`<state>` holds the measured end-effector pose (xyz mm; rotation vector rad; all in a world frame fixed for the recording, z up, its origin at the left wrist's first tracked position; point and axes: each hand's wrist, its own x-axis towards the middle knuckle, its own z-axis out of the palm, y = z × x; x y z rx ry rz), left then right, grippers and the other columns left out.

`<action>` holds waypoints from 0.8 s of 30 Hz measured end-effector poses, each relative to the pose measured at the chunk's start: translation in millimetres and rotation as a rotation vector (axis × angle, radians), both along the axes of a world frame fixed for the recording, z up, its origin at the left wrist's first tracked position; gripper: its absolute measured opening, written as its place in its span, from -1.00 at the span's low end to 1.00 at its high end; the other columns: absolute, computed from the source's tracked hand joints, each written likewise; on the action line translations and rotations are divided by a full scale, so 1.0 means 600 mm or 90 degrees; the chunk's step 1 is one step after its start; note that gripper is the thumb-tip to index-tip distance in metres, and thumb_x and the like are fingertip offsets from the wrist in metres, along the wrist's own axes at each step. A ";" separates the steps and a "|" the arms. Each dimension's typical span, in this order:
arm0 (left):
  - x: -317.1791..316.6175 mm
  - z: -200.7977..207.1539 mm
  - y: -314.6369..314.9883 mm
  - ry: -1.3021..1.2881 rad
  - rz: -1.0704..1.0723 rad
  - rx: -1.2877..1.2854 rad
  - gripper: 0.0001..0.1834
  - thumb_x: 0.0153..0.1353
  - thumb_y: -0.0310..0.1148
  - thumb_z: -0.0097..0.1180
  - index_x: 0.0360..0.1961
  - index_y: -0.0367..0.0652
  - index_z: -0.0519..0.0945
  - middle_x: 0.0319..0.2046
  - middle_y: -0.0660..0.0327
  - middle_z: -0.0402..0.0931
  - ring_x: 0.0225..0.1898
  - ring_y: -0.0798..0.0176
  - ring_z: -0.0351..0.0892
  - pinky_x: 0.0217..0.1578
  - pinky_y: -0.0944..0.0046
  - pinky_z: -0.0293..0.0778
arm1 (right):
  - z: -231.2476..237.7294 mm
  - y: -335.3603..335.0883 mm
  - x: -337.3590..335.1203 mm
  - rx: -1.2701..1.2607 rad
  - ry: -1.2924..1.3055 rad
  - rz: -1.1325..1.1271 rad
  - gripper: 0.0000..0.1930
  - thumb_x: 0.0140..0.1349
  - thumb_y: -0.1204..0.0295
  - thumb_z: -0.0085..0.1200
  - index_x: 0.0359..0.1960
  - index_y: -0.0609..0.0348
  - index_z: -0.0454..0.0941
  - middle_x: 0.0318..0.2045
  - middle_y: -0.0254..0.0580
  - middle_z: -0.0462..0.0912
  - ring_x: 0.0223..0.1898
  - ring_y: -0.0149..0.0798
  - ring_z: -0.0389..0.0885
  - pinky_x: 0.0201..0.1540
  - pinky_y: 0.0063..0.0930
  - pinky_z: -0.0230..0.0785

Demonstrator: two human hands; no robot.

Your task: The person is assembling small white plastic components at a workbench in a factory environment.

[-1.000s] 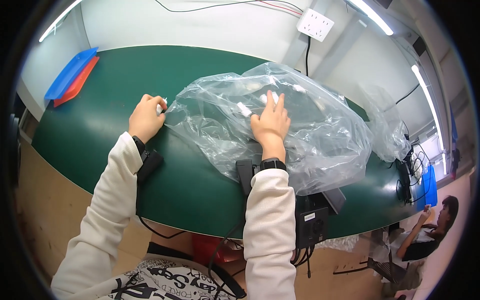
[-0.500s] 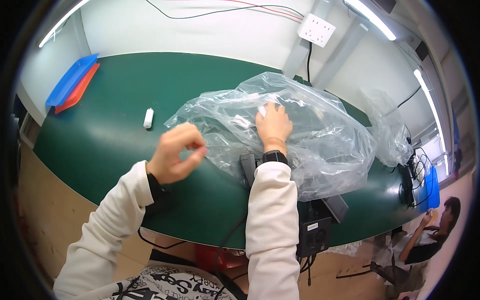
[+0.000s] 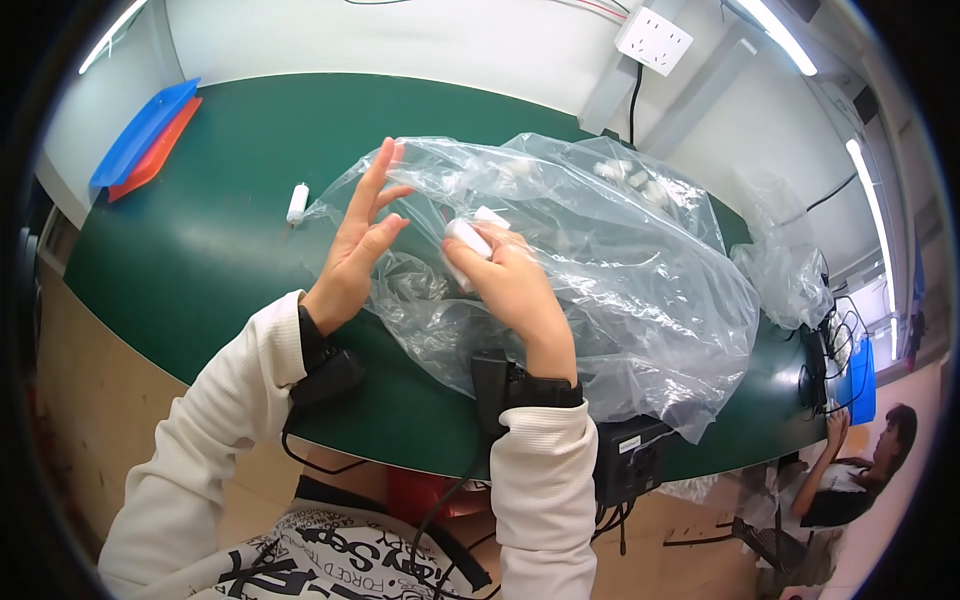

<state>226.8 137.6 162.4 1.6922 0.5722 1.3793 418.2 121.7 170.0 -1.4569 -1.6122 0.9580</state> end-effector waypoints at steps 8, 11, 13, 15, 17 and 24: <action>-0.020 0.009 0.012 -0.155 -0.116 -0.300 -0.41 0.33 -0.18 -0.27 0.36 0.02 -0.04 0.25 0.07 0.12 0.09 0.18 0.28 0.07 0.19 0.26 | 0.069 -0.052 -0.051 -0.206 0.319 0.405 -0.58 0.23 0.20 -0.01 -0.02 0.29 0.47 -0.42 -0.29 0.54 -0.47 -0.48 0.49 -0.43 -0.62 0.25; -0.010 0.004 0.001 -0.160 -0.063 -0.289 -0.48 0.33 -0.18 -0.24 0.29 0.00 0.12 0.08 0.11 0.34 -0.04 0.26 0.40 -0.02 0.28 0.35 | 0.053 -0.047 -0.067 -0.041 0.443 0.325 -0.54 0.27 0.23 -0.06 0.10 0.29 0.35 -0.34 -0.21 0.54 -0.35 -0.46 0.50 -0.35 -0.61 0.25; -0.007 0.000 -0.011 -0.161 -0.068 -0.269 -0.57 0.35 -0.22 -0.25 0.20 -0.06 0.31 0.03 0.15 0.37 -0.14 0.31 0.46 -0.17 0.33 0.44 | 0.042 -0.037 -0.063 -0.020 0.470 0.323 -0.52 0.30 0.27 -0.09 0.19 0.26 0.24 -0.24 -0.17 0.52 -0.26 -0.47 0.47 -0.28 -0.59 0.25; 0.000 -0.014 -0.014 -0.201 -0.129 -0.305 -0.59 0.34 -0.19 -0.18 0.11 -0.16 0.40 -0.06 0.18 0.45 -0.16 0.33 0.49 -0.20 0.34 0.46 | 0.035 -0.034 -0.064 -0.009 0.516 0.193 -0.52 0.31 0.29 -0.10 0.21 0.23 0.23 -0.19 -0.25 0.53 -0.25 -0.49 0.45 -0.28 -0.58 0.26; 0.003 -0.013 -0.023 -0.201 -0.198 -0.324 -0.59 0.31 -0.18 -0.10 0.08 -0.22 0.42 -0.12 0.19 0.49 -0.15 0.33 0.51 -0.21 0.35 0.46 | 0.027 -0.030 -0.066 -0.007 0.537 0.192 -0.53 0.31 0.34 -0.09 0.23 0.20 0.21 -0.15 -0.33 0.52 -0.22 -0.50 0.44 -0.27 -0.59 0.27; -0.002 -0.012 -0.018 -0.165 -0.123 -0.311 -0.66 0.25 -0.31 0.03 0.03 -0.17 0.43 -0.07 0.26 0.45 -0.04 0.39 0.41 -0.06 0.28 0.38 | 0.013 -0.014 -0.049 0.039 0.402 0.051 -0.57 0.30 0.20 -0.15 0.07 0.22 0.43 -0.32 -0.39 0.53 -0.42 -0.56 0.37 -0.39 -0.67 0.22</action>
